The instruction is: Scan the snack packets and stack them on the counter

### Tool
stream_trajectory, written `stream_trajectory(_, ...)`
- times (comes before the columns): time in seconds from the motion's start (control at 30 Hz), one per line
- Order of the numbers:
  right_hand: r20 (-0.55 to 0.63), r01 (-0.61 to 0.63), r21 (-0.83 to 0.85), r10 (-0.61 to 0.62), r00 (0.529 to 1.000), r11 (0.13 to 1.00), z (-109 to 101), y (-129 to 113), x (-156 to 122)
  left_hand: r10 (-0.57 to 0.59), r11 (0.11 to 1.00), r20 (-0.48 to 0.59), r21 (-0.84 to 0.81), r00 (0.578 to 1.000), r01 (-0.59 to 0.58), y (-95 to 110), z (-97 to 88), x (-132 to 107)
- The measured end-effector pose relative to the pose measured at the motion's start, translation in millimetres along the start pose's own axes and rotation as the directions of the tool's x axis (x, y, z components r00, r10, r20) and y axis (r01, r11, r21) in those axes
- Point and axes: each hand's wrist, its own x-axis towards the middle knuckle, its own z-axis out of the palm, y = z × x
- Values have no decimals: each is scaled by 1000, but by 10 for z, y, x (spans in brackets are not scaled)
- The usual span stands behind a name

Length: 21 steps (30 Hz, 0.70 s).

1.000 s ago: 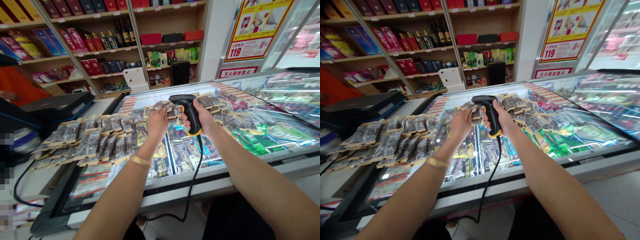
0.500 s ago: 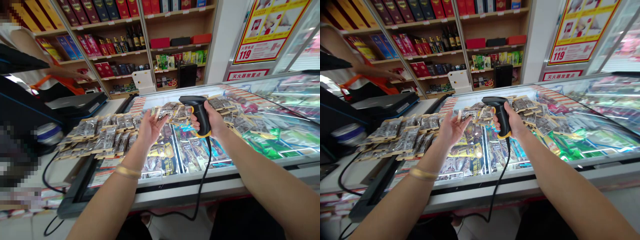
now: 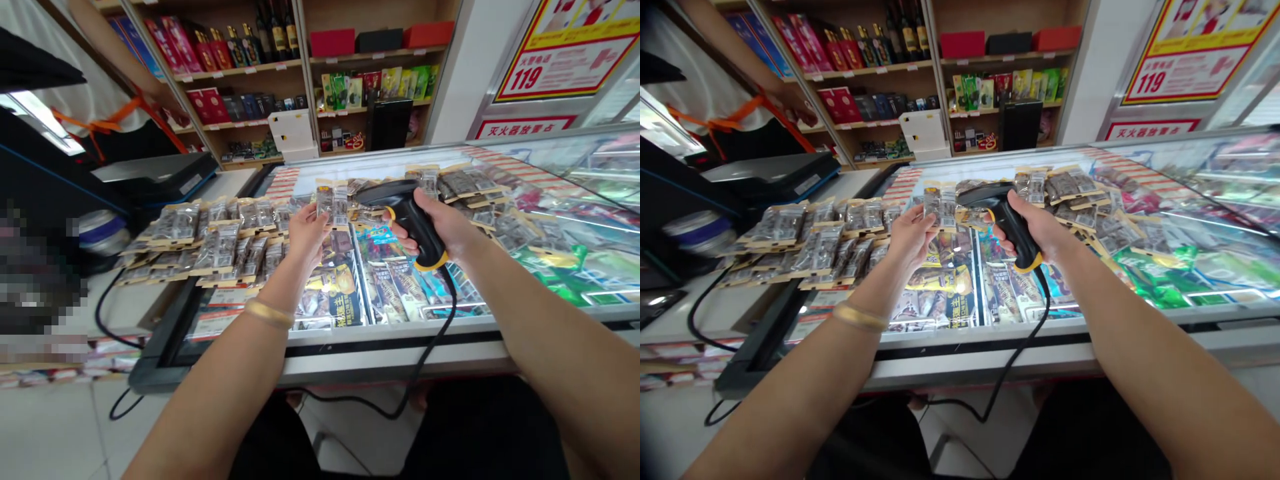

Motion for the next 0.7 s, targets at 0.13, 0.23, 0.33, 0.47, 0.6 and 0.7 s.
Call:
stream_trajectory(0.13,17,-68,-50,68,998,996,31,31,2,-8,1000,-55,1,998,9,16,19,-5)
stream_trajectory(0.23,0,-78,-62,78,997,995,75,30,-7,-10,1000,-72,15,997,11,31,30,-15)
stream_trajectory(0.33,-29,-98,-63,96,995,993,100,25,-13,-7,999,-73,37,997,10,34,28,-19)
stream_trajectory(0.47,-34,-106,-69,104,994,992,83,37,-2,-4,999,-66,47,998,7,26,20,-12)
stream_trajectory(0.6,6,-109,-71,110,994,991,51,52,7,-6,1000,-63,25,998,8,23,17,-14)
stream_trajectory(0.7,56,-88,-62,91,994,994,34,63,-3,-5,1000,-64,13,998,6,13,21,-33)
